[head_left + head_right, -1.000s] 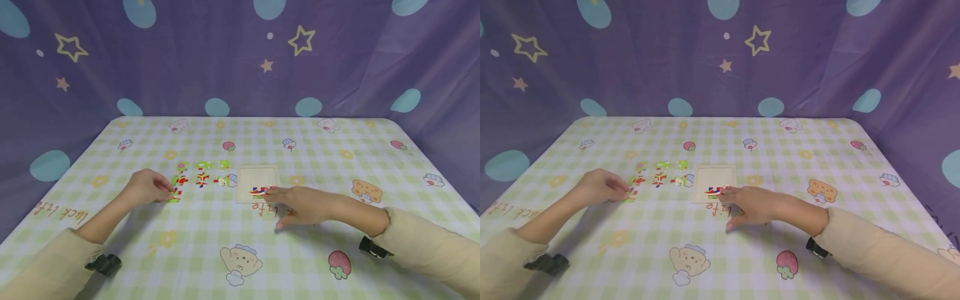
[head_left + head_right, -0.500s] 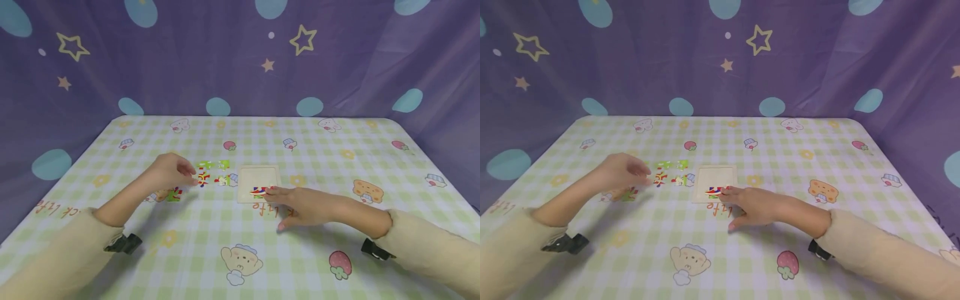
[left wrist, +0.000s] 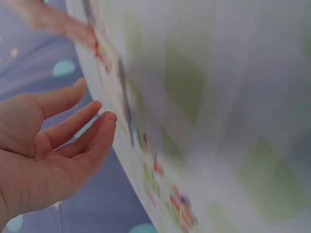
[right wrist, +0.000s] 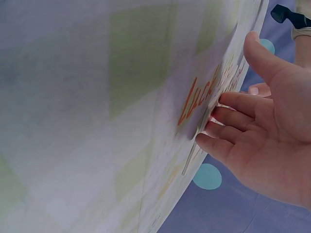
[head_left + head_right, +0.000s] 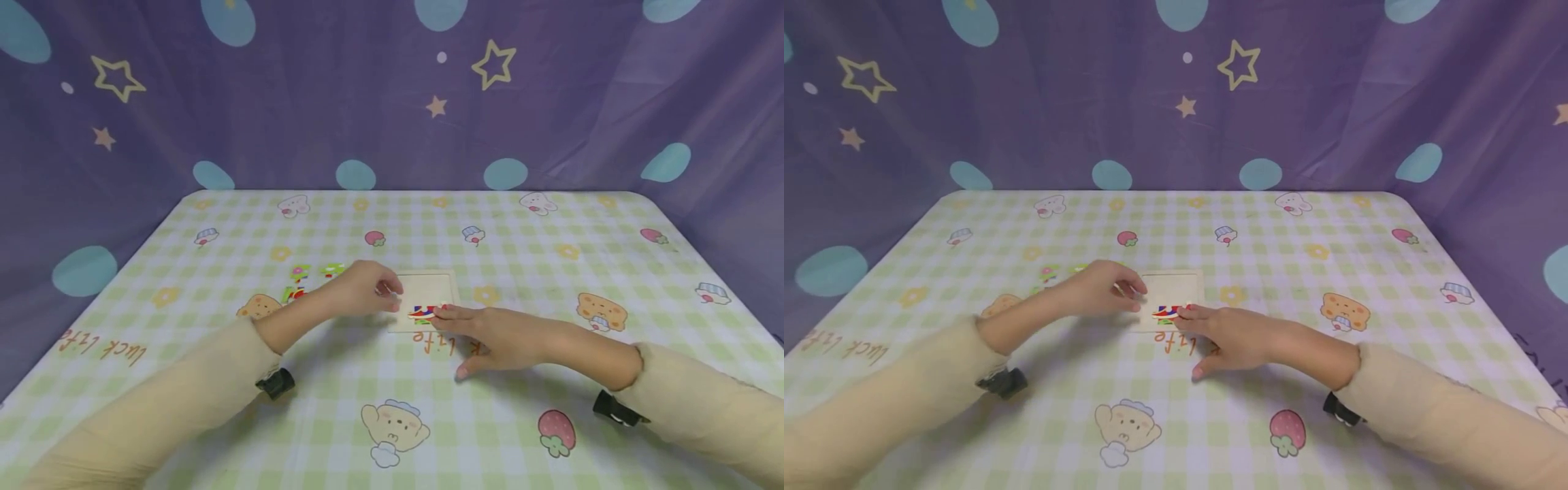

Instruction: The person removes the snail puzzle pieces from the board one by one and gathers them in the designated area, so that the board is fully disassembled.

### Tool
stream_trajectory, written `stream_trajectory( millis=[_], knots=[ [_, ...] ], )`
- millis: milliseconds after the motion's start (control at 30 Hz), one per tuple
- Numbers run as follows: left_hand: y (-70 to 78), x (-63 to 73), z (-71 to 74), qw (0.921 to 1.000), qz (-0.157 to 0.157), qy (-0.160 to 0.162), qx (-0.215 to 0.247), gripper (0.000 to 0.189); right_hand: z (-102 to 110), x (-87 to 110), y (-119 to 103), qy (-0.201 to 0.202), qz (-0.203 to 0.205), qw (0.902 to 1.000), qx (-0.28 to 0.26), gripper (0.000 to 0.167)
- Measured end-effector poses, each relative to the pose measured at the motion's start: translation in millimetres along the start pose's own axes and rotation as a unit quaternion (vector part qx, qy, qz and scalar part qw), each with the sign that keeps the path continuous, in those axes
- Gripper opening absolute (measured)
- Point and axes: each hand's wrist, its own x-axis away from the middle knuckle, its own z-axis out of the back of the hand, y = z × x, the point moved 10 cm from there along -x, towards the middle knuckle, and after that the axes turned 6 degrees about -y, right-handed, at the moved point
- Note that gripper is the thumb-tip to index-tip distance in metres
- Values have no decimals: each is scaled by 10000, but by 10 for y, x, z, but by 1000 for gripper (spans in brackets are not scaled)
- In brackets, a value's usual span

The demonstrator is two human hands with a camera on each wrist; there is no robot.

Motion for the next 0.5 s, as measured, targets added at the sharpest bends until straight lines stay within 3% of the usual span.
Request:
stream_trajectory(
  millis=[100,200,333,500],
  knots=[
    [149,-83,-118,9992,-358,-27,-162,22,5,4,-9,20,58,10000,1,80],
    [247,-142,-216,9985,-485,-64,-253,22,6,7,-14,7,102,9999,-47,80],
    [297,-210,-299,9985,-403,-78,-353,22,3,10,-13,-25,105,9999,-86,81],
    [274,-254,-299,9992,-228,52,-332,20,-2,12,-10,-17,110,9999,-73,81]
  ],
)
